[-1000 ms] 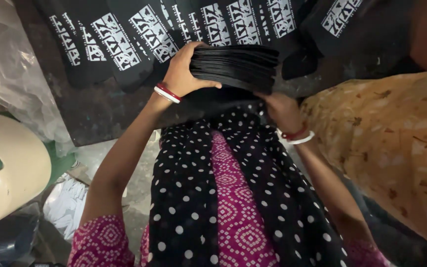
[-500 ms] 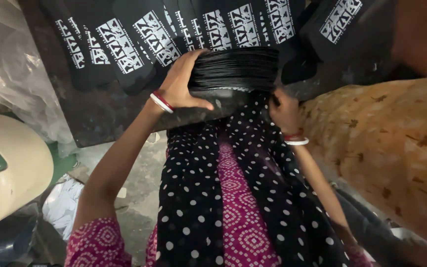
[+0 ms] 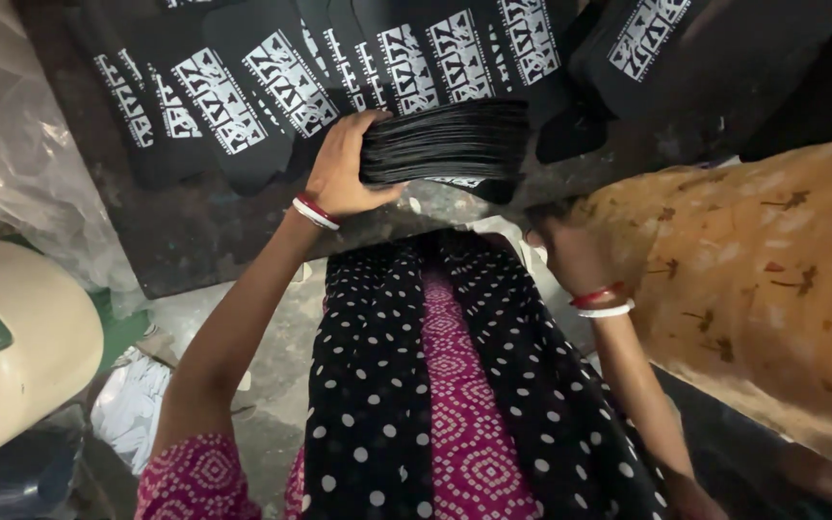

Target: The person folds black socks with white text printed on them by hand. They repeatedly pick up socks from a pile, fold them into smaller rectangles, and stack them neatly on the table.

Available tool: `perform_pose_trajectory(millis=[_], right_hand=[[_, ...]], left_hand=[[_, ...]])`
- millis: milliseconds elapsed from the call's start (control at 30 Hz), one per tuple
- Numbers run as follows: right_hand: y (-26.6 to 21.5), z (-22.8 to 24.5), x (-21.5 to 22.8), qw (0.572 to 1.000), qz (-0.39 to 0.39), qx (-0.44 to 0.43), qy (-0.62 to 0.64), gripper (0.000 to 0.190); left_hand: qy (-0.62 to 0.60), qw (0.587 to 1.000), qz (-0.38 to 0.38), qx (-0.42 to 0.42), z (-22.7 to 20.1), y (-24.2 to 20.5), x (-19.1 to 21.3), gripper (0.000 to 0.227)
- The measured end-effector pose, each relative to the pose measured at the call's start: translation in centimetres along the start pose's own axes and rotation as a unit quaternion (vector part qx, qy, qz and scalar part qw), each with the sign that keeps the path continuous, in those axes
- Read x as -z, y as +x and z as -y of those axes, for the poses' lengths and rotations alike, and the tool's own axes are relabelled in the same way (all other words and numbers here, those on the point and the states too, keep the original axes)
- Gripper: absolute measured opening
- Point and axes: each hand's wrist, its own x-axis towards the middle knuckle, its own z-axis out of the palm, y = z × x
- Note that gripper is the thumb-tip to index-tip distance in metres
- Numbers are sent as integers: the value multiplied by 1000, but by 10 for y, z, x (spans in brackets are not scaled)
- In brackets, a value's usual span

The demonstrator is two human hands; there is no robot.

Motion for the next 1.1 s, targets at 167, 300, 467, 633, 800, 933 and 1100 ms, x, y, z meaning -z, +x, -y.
perform_pose_trajectory(millis=[167,300,467,633,800,933,1100], right_hand=[[44,-3,-20,935,-225,80,263,37],[105,11,-58,784,-361,93,497,60],[120,16,-79,838,-295,72,453,69],[102,31,-38,780,-171,94,594,104],[87,34,6,931,-182,292,125,118],[88,48,17,928,-167,307,129,116],[96,41,20,929,-188,304,97,88]], left_hand=[[-43,999,-8,17,-1,-6,-5,98],[-56,992,-112,-8,-20,-3,-21,113],[12,997,-70,1,-28,8,-4,112],[-35,996,-38,72,-30,7,-3,125],[22,997,25,67,-33,0,9,100],[45,998,4,36,-44,1,9,99],[57,995,-33,74,-49,-1,6,77]])
